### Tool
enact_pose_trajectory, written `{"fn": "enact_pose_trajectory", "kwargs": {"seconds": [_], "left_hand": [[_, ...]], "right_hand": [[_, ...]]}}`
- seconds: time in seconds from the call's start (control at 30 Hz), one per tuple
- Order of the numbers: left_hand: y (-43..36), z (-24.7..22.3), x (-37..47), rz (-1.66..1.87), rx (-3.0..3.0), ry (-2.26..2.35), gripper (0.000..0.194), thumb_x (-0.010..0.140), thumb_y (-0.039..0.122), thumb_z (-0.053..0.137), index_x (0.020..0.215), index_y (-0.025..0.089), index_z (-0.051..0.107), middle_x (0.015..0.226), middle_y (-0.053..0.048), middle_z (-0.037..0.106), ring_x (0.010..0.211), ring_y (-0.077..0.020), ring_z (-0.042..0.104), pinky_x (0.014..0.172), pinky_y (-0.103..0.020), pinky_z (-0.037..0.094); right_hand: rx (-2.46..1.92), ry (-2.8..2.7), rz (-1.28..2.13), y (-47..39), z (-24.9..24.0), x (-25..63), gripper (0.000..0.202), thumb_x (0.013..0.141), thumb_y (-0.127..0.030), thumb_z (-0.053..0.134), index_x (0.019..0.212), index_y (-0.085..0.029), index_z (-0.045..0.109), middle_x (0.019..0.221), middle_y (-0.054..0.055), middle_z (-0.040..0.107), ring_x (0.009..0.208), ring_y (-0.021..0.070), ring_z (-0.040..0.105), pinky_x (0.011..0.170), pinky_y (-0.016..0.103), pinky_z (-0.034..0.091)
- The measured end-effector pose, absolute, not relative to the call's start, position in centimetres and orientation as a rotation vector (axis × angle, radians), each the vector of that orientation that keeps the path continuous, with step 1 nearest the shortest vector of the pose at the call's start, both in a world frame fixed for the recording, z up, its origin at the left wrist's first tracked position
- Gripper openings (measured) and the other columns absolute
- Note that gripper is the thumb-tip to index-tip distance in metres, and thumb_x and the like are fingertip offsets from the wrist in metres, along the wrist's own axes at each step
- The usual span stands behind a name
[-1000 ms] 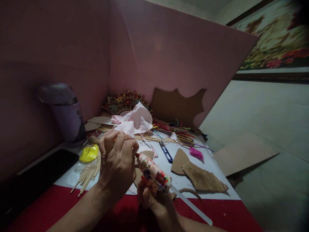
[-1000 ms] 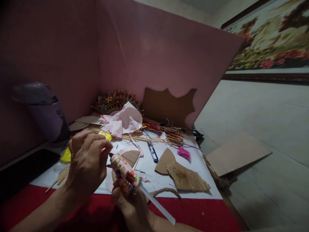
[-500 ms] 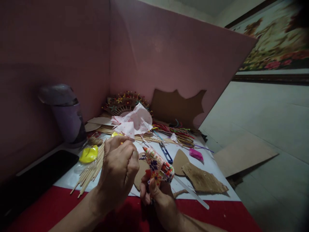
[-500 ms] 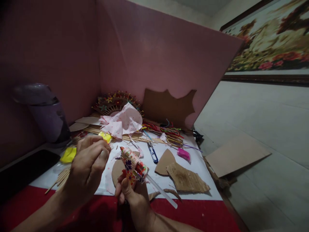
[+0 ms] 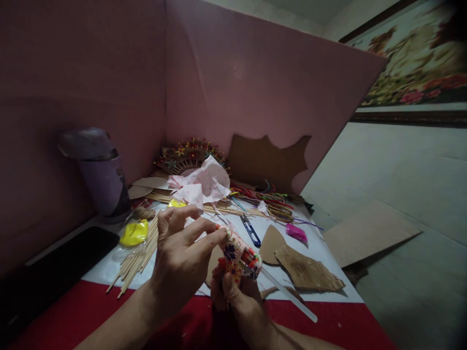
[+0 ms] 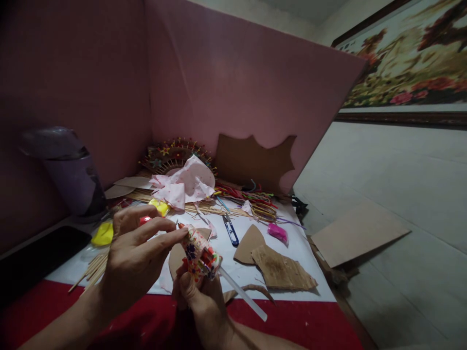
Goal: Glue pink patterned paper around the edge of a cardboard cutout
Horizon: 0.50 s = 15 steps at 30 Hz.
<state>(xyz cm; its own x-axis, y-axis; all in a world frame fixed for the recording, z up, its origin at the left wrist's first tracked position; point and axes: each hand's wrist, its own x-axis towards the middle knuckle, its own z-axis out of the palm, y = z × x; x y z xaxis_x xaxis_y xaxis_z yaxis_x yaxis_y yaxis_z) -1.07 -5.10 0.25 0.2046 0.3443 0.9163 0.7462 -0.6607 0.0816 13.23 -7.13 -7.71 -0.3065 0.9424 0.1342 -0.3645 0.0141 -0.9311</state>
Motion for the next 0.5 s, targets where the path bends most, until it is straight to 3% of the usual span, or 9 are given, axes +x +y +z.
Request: {"fn": "enact_pose_trajectory", "kwargs": {"seconds": [0.23, 0.33, 0.5], "left_hand": [[-5.3, 0.0, -0.9, -1.351, -2.053, -0.977, 0.02, 0.078, 0.005, 0.053, 0.083, 0.024, 0.058, 0.077, -0.002, 0.067, 0.092, -0.0251, 0.052, 0.092, -0.05, 0.032], [-5.0, 0.4, -1.1, -1.417, -2.002, -1.096, 0.019, 0.08, 0.005, 0.05, 0.078, 0.024, 0.052, 0.076, -0.004, 0.063, 0.093, -0.0262, 0.049, 0.088, -0.05, 0.033], [-4.6, 0.4, -1.6, -1.644, -1.965, -1.248, 0.012, 0.085, 0.012, 0.047, 0.081, 0.023, 0.048, 0.077, -0.004, 0.057, 0.083, -0.0231, 0.047, 0.077, -0.043, 0.037]], "right_hand": [[-0.851, -1.347, 1.415, -8.3, -8.2, 14.1, 0.042, 0.078, -0.056, 0.06, 0.091, -0.016, 0.061, 0.068, 0.003, 0.055, 0.058, 0.0133, 0.046, 0.053, 0.028, 0.036], [-0.908, -1.356, 1.376, -8.5, -9.1, 14.0, 0.042, 0.075, -0.056, 0.064, 0.092, -0.018, 0.064, 0.072, 0.004, 0.058, 0.063, 0.0161, 0.051, 0.058, 0.03, 0.04], [-0.801, -1.12, 1.447, -7.3, -9.0, 13.4, 0.041, 0.077, -0.055, 0.062, 0.091, -0.016, 0.06, 0.058, -0.002, 0.054, 0.045, 0.008, 0.04, 0.044, 0.022, 0.032]]}}
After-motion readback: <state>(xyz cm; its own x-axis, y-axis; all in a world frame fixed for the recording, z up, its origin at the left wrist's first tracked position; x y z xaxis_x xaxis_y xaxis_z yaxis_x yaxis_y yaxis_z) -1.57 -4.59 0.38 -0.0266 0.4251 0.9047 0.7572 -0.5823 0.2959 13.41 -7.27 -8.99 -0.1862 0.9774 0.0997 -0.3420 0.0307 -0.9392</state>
